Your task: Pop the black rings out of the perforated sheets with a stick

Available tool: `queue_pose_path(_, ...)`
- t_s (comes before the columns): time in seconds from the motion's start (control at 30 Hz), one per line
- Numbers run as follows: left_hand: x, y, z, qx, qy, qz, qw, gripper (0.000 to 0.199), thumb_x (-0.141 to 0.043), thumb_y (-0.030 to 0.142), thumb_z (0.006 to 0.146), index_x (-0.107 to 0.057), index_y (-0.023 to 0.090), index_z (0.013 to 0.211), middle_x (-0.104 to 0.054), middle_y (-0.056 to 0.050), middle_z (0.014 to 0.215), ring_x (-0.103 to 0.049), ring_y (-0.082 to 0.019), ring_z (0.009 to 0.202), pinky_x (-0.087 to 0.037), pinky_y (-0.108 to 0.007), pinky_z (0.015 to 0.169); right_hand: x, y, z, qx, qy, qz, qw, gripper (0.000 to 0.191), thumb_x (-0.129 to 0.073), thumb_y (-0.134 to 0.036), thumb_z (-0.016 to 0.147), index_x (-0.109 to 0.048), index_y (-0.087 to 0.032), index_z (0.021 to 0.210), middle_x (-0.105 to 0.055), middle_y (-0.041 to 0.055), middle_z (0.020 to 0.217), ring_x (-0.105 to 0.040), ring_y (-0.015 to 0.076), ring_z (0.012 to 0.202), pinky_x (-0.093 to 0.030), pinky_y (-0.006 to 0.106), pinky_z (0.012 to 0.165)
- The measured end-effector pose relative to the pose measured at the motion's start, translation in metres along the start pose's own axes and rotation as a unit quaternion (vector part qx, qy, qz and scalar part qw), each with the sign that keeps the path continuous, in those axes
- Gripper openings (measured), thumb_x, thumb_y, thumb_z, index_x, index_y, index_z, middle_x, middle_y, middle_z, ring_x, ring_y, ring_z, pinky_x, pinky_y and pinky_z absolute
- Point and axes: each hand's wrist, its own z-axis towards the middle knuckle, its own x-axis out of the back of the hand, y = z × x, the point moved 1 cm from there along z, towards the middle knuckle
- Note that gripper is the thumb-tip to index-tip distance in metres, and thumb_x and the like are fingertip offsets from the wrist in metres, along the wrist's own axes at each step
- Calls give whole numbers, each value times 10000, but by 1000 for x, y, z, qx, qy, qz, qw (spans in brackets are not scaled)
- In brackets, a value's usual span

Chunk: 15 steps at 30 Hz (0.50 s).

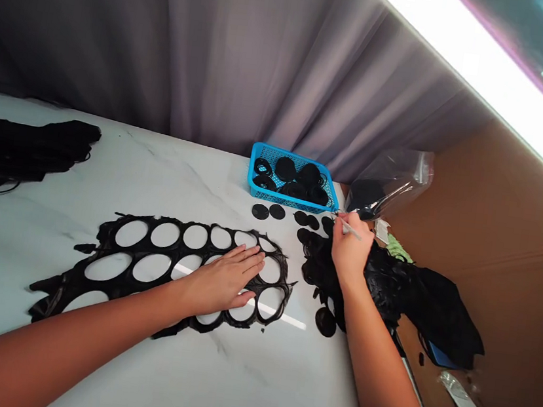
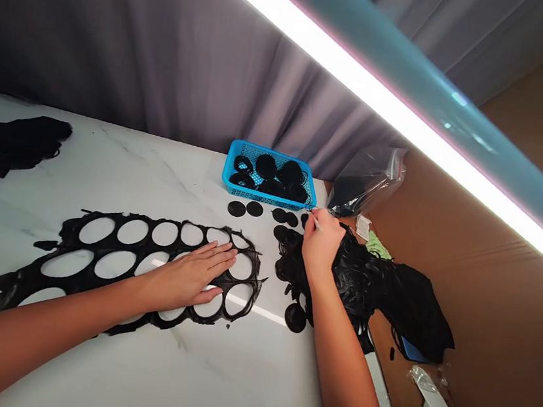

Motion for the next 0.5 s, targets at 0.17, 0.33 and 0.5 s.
queue_pose_path(0.17,18,2,3,80,29,-155,984,532,-559,354,942,-430,204,1436,-424,-117,1517,-346,-273,1433,-287,-440,1180,15,-20,-11,-144,-164,361,907,260,-683,-359,778,-492,-220,669,-698,53,778,-640,215,802,-439,298,648)
queue_pose_path(0.33,49,11,10,219,47,-503,835,635,-559,426,943,-305,254,1498,-451,-121,1483,-451,-274,1361,-344,-471,1135,15,-87,-49,-252,-407,628,613,366,-822,-337,718,-483,-201,690,-710,40,829,-665,156,737,-433,210,505)
queue_pose_path(0.5,60,17,7,256,28,-722,643,446,-588,321,943,-505,184,1359,-691,-85,1120,-639,-232,1134,-446,-451,1058,13,-103,-60,-306,-426,674,520,376,-844,-282,719,-481,-187,713,-699,32,806,-719,165,800,-454,145,456)
